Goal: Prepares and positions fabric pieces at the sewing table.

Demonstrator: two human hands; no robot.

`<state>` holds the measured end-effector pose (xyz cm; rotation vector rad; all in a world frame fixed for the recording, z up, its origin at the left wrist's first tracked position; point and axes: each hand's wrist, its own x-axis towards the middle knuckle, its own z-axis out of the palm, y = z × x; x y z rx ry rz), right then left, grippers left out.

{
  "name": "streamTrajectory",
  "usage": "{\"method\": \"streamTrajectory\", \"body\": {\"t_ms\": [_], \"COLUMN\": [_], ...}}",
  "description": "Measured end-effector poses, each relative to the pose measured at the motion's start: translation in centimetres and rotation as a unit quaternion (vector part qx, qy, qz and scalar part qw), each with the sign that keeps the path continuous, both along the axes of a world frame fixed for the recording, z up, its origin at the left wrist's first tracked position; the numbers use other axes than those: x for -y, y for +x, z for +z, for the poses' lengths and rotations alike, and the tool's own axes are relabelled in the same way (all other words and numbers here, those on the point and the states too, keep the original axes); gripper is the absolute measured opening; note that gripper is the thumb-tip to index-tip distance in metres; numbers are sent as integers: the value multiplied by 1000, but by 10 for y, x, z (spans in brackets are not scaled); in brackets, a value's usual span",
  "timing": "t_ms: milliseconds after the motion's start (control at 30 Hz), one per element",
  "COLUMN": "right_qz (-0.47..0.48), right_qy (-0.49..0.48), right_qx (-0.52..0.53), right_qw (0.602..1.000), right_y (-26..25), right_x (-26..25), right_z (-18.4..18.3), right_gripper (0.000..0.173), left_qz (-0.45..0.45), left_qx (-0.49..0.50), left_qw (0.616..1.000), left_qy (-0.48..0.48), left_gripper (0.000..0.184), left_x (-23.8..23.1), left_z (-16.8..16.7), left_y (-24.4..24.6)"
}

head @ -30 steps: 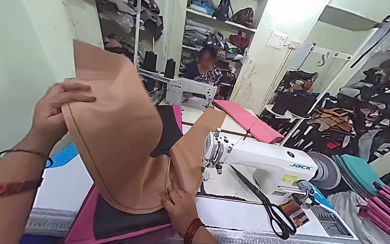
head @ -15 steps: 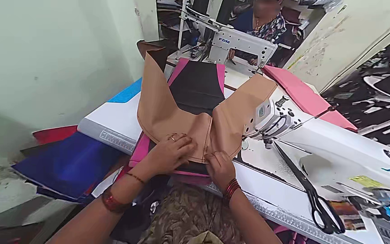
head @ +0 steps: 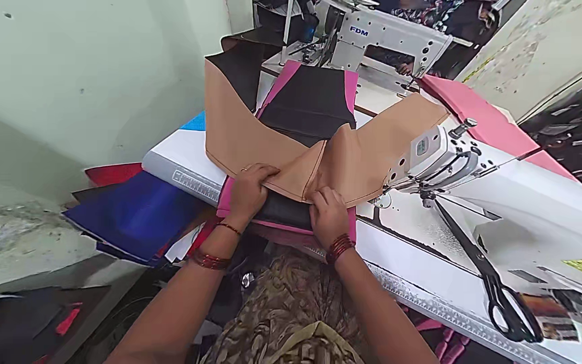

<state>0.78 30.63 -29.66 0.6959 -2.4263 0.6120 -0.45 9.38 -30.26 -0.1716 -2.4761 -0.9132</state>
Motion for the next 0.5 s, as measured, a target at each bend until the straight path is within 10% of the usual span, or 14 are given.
{"method": "streamTrajectory", "body": {"t_ms": [133, 500], "right_qz": [27, 197], "right_qy": [-9, 41], "right_qx": [8, -164], "right_qw": [1000, 966], "right_y": [-33, -48], "right_x": [-22, -29], "right_z": [-1, -10], "right_gripper": [23, 23], "left_qz": [-26, -192], "left_qx": [56, -180], "left_qw": [998, 942], "left_qy": [3, -210], "left_gripper": [44, 43], "left_x": [-15, 10], "left_z": [13, -5], "left_y": [-24, -4]}}
